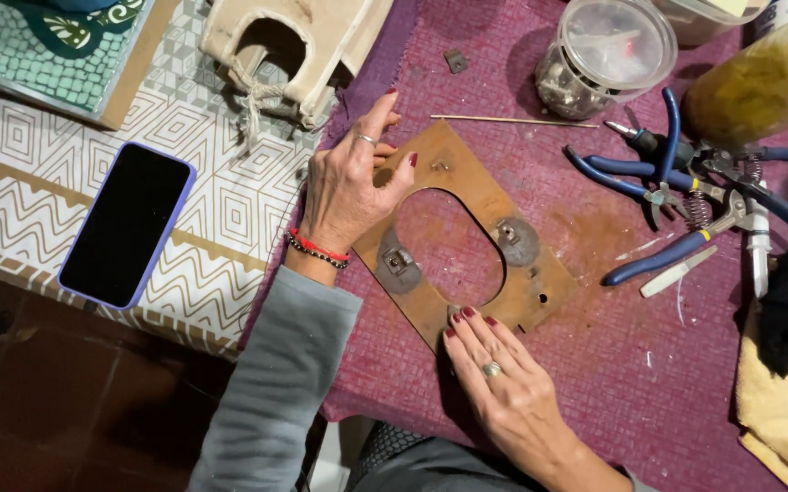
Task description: Sanding a wooden board with a cutout using a piece of sandpaper.
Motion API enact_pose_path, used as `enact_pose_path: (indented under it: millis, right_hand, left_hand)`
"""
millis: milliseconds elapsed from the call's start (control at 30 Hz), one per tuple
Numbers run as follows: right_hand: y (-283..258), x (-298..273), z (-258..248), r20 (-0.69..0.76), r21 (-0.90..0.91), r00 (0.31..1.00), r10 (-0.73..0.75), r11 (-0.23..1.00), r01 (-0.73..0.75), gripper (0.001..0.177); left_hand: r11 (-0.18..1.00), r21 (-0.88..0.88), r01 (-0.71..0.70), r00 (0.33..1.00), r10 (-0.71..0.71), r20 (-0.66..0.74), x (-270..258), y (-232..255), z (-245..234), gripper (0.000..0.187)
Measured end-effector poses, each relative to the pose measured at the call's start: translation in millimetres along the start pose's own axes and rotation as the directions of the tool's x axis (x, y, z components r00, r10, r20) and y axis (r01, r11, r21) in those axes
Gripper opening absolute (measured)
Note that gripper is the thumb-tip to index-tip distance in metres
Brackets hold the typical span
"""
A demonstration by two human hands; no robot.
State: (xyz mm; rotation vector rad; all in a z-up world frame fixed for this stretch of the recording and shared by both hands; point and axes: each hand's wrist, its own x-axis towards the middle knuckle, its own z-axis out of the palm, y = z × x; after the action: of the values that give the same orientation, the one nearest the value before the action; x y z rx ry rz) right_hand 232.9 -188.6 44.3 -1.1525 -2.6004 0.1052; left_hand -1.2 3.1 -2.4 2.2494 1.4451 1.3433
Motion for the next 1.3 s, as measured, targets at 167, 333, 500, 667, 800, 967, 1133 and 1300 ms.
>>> enact_pose_path:
  millis: [167,333,500,667,800,967,1133,1300]
  right_hand:
    - [15.2,-13.2,2.7,-0.009,0.015,0.999,-0.042,0.999,0.042,0.045]
    - [22.1,-10.9,-6.1,0.017,0.008,1.0,-0.019,1.0,0.019,0.046]
    - [3.6,-2.6,-8.3,-0.008,0.069,1.0,-0.021,0.997,0.021,0.044]
    - [8.7,-11.2,9.4,-0.017,-0.013,1.0,0.019,1.0,-0.02,0.047]
    - [-14.2,4.3,-3.8,0.003,0.04,0.997,-0.072,0.997,0.072,0.046]
    - [-12.6,-0.1,-6.0,0.048,-0.056,0.997,-0.055,0.997,0.058,0.049]
    - [-16.5,11.0,-3.5,0.01,-0.005,0.998,-0.064,0.998,0.064,0.046]
    - [-9.7,9.0,-9.8,0.061,0.04,0.99,-0.13,0.991,0.128,0.049]
  left_hand:
    - [0.967,0.205,-0.154,0.978,0.12,0.169,-2.6,9.6,0.3,0.072]
    - [0.949,0.184,-0.255,0.899,0.162,0.408,-43.3,63.3,-20.6,0.091]
    - [0.966,0.241,-0.092,0.931,-0.002,0.365,-79.1,94.6,-49.3,0.101]
    - [0.939,0.342,0.033,0.943,-0.142,0.3,-102.8,100.9,-59.8,0.098]
    - [0.948,0.308,0.084,0.948,-0.171,0.269,-104.0,96.8,-59.5,0.103]
    - [0.971,0.164,0.174,0.945,-0.212,0.25,-100.1,91.9,-63.2,0.107]
    - [0.981,0.104,0.164,0.95,-0.186,0.249,-100.3,90.8,-66.3,0.107]
    - [0.98,0.06,0.189,0.958,-0.197,0.207,-111.2,87.1,-61.3,0.1]
